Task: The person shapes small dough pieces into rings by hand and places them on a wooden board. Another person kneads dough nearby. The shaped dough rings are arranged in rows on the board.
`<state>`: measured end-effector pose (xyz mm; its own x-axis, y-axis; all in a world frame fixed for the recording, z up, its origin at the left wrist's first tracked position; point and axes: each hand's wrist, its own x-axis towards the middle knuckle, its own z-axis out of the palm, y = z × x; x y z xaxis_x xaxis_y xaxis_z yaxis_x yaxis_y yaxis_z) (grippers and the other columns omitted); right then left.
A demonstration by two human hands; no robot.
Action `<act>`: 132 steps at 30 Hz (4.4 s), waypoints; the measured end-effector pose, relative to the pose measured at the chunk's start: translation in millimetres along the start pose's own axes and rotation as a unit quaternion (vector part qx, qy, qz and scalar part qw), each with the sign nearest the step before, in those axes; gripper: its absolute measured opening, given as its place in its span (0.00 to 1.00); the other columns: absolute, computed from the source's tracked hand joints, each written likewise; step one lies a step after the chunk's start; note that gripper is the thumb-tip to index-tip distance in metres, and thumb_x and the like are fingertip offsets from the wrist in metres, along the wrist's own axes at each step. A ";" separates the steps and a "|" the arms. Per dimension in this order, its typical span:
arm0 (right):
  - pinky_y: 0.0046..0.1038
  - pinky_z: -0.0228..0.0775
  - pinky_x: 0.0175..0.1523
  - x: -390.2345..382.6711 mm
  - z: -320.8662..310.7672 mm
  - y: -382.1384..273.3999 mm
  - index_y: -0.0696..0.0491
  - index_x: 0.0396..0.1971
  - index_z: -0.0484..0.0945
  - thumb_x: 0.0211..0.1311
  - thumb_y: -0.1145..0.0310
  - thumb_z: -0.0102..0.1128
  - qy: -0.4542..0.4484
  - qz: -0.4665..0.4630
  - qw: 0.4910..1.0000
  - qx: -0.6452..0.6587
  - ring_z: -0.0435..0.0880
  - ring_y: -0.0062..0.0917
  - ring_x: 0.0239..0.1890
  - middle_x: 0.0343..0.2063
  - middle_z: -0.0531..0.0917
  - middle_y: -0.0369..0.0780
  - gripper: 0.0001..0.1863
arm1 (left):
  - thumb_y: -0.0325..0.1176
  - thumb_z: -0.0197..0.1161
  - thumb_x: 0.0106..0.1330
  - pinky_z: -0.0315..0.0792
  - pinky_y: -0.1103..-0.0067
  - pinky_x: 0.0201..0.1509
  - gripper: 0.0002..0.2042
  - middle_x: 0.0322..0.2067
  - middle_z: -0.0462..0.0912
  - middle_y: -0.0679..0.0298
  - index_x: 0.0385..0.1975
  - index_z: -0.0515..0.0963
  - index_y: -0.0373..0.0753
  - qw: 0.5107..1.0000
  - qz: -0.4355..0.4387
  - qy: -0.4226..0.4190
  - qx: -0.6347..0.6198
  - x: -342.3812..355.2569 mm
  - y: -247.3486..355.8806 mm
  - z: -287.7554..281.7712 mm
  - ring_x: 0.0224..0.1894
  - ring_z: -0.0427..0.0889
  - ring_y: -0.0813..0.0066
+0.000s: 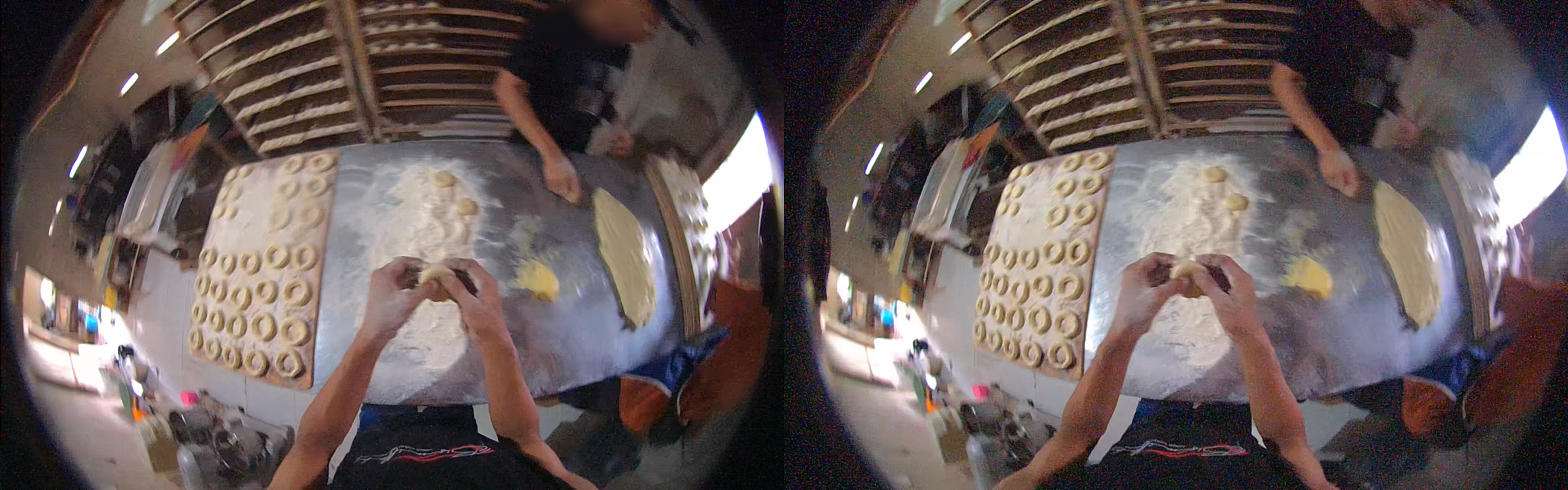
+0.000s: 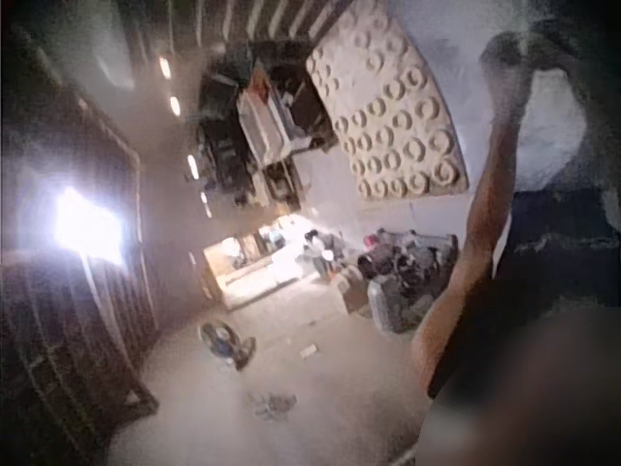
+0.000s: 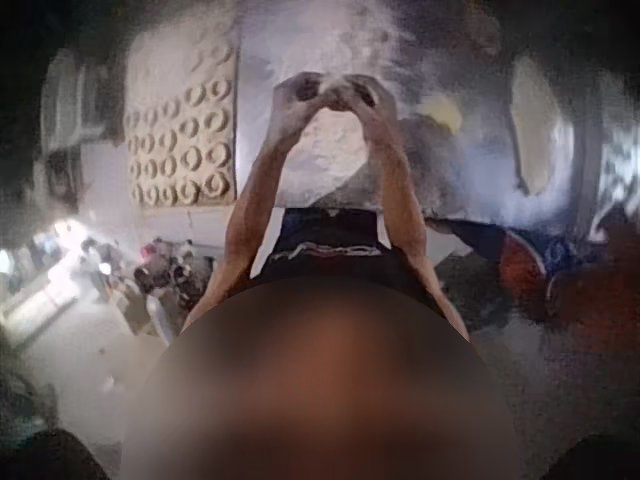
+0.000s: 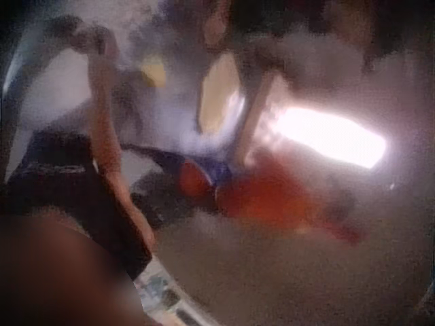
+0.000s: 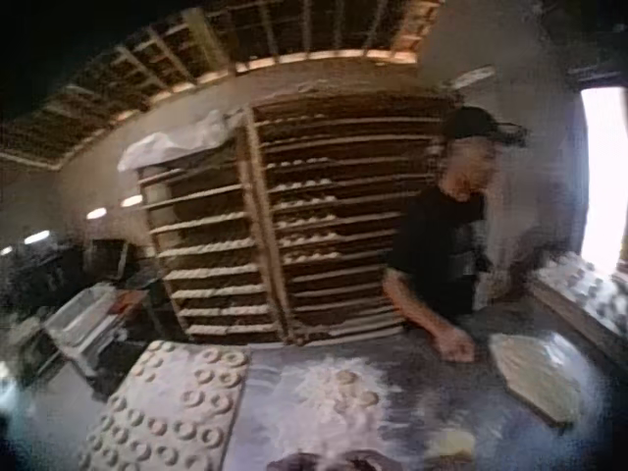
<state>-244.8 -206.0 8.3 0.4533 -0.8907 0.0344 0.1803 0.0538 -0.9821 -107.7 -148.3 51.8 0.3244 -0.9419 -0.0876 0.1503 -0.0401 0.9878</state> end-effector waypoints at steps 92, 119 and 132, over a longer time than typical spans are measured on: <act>0.23 0.72 0.32 53.5 163.9 67.0 0.61 0.45 0.70 0.70 0.67 0.44 0.088 -0.159 0.866 -0.467 0.82 0.25 0.25 0.28 0.79 0.42 0.13 | 0.24 0.70 0.49 0.74 0.78 0.39 0.30 0.43 0.76 0.58 0.54 0.66 0.37 0.956 0.075 0.220 0.181 125.3 -17.3 -433.5 0.41 0.79 0.68; 0.23 0.74 0.40 22.8 -13.6 5.9 0.58 0.48 0.72 0.62 0.70 0.61 0.027 -0.022 0.999 -0.010 0.79 0.20 0.37 0.38 0.78 0.38 0.16 | 0.15 0.60 0.53 0.80 0.76 0.39 0.15 0.37 0.80 0.58 0.42 0.72 0.30 0.998 -0.003 -0.049 -0.045 38.4 -17.1 5.2 0.38 0.82 0.70; 0.23 0.65 0.32 13.1 106.0 24.1 0.55 0.33 0.72 0.47 0.66 0.73 0.004 0.067 0.987 -0.147 0.72 0.20 0.27 0.28 0.75 0.37 0.18 | 0.25 0.63 0.52 0.74 0.71 0.35 0.30 0.29 0.79 0.54 0.58 0.63 0.36 0.976 0.091 -0.107 0.165 11.1 4.8 -138.8 0.30 0.81 0.63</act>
<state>-142.0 -168.5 4.8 0.4494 -0.8877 -0.1003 -0.1429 0.0394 -0.9890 26.3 -112.6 37.8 0.1103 -0.9900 0.0876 -0.2126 0.0626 0.9751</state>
